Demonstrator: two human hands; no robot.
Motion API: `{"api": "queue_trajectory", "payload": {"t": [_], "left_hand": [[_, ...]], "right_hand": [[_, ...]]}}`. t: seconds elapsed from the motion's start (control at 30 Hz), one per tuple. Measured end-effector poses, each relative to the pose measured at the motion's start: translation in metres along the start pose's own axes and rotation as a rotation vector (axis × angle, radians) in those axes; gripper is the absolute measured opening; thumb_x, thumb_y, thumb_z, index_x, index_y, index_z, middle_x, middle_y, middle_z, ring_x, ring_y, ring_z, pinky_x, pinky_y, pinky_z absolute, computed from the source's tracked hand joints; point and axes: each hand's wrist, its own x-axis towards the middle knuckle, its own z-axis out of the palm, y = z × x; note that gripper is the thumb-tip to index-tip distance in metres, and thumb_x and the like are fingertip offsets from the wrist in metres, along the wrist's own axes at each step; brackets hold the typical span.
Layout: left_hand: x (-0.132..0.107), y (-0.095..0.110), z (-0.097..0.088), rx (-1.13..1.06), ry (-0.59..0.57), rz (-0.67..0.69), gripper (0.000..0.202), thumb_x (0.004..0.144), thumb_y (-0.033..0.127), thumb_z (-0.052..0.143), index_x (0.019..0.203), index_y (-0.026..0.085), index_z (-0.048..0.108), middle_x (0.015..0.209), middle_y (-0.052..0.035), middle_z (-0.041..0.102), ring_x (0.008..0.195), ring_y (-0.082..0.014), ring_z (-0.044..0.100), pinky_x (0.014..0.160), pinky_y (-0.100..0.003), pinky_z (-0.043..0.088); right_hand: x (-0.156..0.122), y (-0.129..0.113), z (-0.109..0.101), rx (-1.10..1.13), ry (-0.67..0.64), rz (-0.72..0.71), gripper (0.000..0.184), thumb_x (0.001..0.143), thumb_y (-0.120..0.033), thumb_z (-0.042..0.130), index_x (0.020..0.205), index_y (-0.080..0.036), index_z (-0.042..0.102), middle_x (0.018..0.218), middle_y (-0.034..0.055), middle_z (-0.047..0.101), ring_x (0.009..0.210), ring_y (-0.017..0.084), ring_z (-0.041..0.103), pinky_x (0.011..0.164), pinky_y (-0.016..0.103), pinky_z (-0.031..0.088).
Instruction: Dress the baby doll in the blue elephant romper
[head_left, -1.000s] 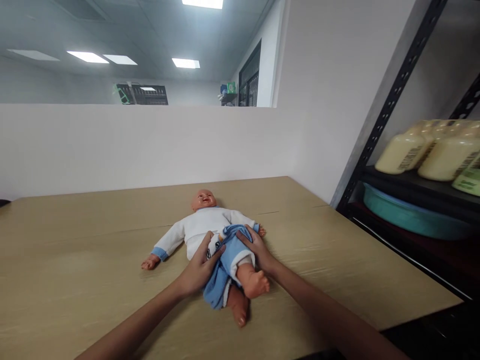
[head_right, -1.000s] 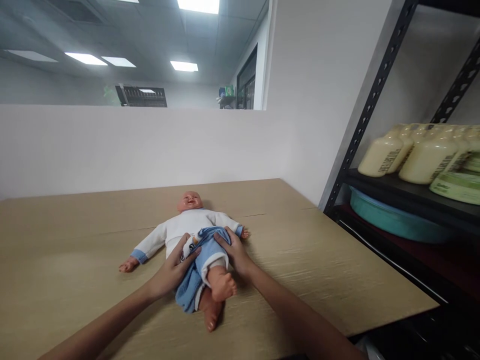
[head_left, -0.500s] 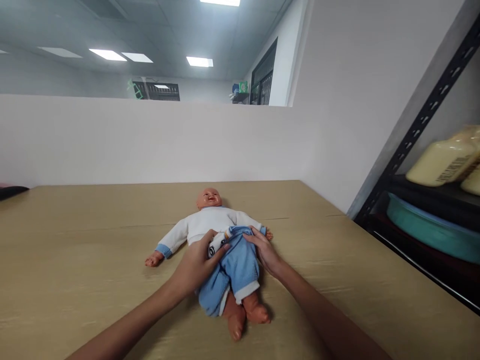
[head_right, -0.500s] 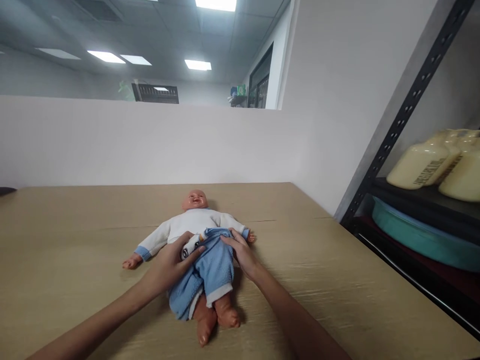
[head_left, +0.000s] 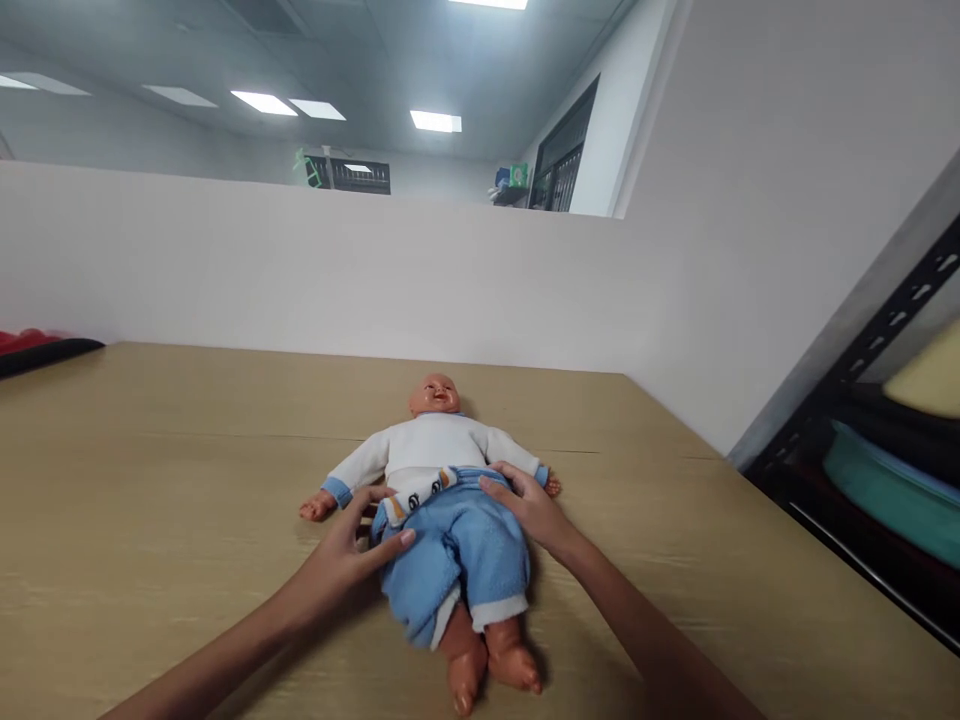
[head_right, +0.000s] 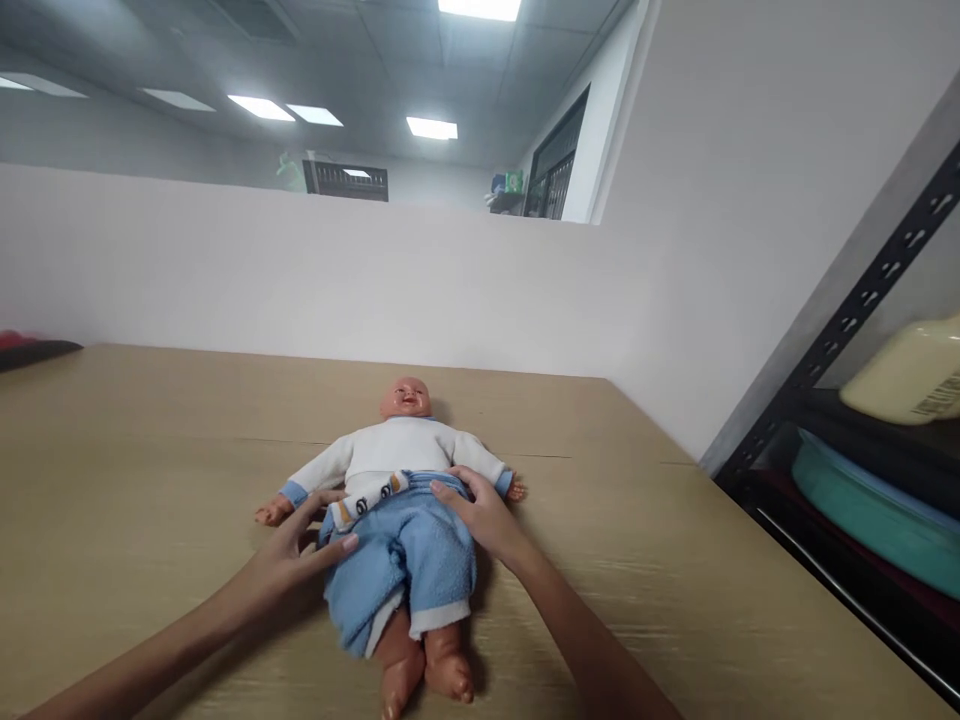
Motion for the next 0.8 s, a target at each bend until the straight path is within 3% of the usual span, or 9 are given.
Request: {"api": "queue_trajectory", "payload": {"t": [0.1,0.2,0.33,0.4,0.47,0.57,0.67,0.8], "left_hand": [[-0.006,-0.008,-0.003,-0.062,-0.027,0.037,0.045,0.089,0.058,0.073,0.119,0.026,0.063,0.128,-0.0085,0.066,0.129,-0.0320,0.060,0.109,-0.042,0.051],[0.000,-0.009,-0.002,-0.008,0.052,0.130,0.042,0.092,0.055,0.069,0.124,0.027,0.063,0.138,-0.0076,0.061,0.137,-0.0297,0.054,0.114,-0.038,0.046],[0.027,-0.010,-0.006,0.002,0.120,0.064,0.041,0.097,0.061,0.056,0.117,0.025,0.058,0.106,-0.0046,0.069,0.102,-0.0253,0.066,0.094,-0.034,0.056],[0.046,-0.010,-0.009,-0.005,0.157,0.039,0.043,0.098,0.063,0.053,0.116,0.023,0.057,0.102,-0.0043,0.070,0.100,-0.0253,0.066,0.094,-0.035,0.055],[0.062,-0.011,-0.013,-0.040,0.123,0.045,0.045,0.098,0.061,0.054,0.121,0.022,0.057,0.118,-0.0079,0.070,0.114,-0.0268,0.064,0.103,-0.036,0.052],[0.074,-0.011,-0.017,-0.073,0.079,0.061,0.050,0.097,0.059,0.060,0.128,0.021,0.059,0.137,-0.0111,0.066,0.129,-0.0289,0.059,0.113,-0.039,0.045],[0.071,-0.011,-0.018,-0.061,0.082,0.060,0.050,0.095,0.060,0.063,0.126,0.021,0.062,0.130,-0.0103,0.069,0.125,-0.0303,0.061,0.111,-0.041,0.047],[0.070,-0.006,-0.020,0.113,0.171,0.136,0.047,0.096,0.064,0.059,0.114,0.021,0.067,0.113,-0.0060,0.071,0.109,-0.0270,0.063,0.105,-0.040,0.050]], "right_hand": [[0.013,-0.011,0.003,-0.073,-0.074,-0.046,0.044,0.084,-0.062,0.077,0.100,-0.022,0.073,0.099,0.0031,0.070,0.098,0.023,0.061,0.093,0.035,0.046],[0.027,-0.013,0.007,0.010,-0.053,-0.038,0.049,0.082,-0.068,0.077,0.099,-0.024,0.065,0.088,-0.0007,0.066,0.082,0.017,0.059,0.076,0.030,0.046],[0.044,-0.008,0.015,0.105,0.028,0.077,0.063,0.076,-0.079,0.073,0.106,-0.027,0.053,0.067,-0.0084,0.055,0.054,0.012,0.042,0.052,0.025,0.030],[0.052,-0.006,0.018,0.036,0.080,0.058,0.062,0.078,-0.080,0.068,0.105,-0.027,0.054,0.063,-0.0095,0.051,0.050,0.012,0.037,0.050,0.025,0.028],[0.057,-0.006,0.018,-0.045,0.143,0.020,0.057,0.081,-0.077,0.067,0.103,-0.025,0.058,0.062,-0.0085,0.052,0.051,0.013,0.039,0.052,0.027,0.031],[0.058,-0.010,0.012,-0.199,0.173,-0.063,0.045,0.083,-0.066,0.072,0.093,-0.023,0.068,0.079,0.0000,0.069,0.073,0.020,0.060,0.071,0.032,0.046],[0.051,-0.016,0.004,-0.379,0.152,-0.092,0.037,0.083,-0.058,0.077,0.092,-0.022,0.076,0.096,0.0055,0.076,0.096,0.029,0.066,0.089,0.038,0.047],[0.050,-0.019,-0.001,-0.372,0.150,-0.114,0.035,0.089,-0.057,0.071,0.093,-0.023,0.075,0.090,0.0029,0.073,0.089,0.026,0.063,0.084,0.036,0.045]]}}
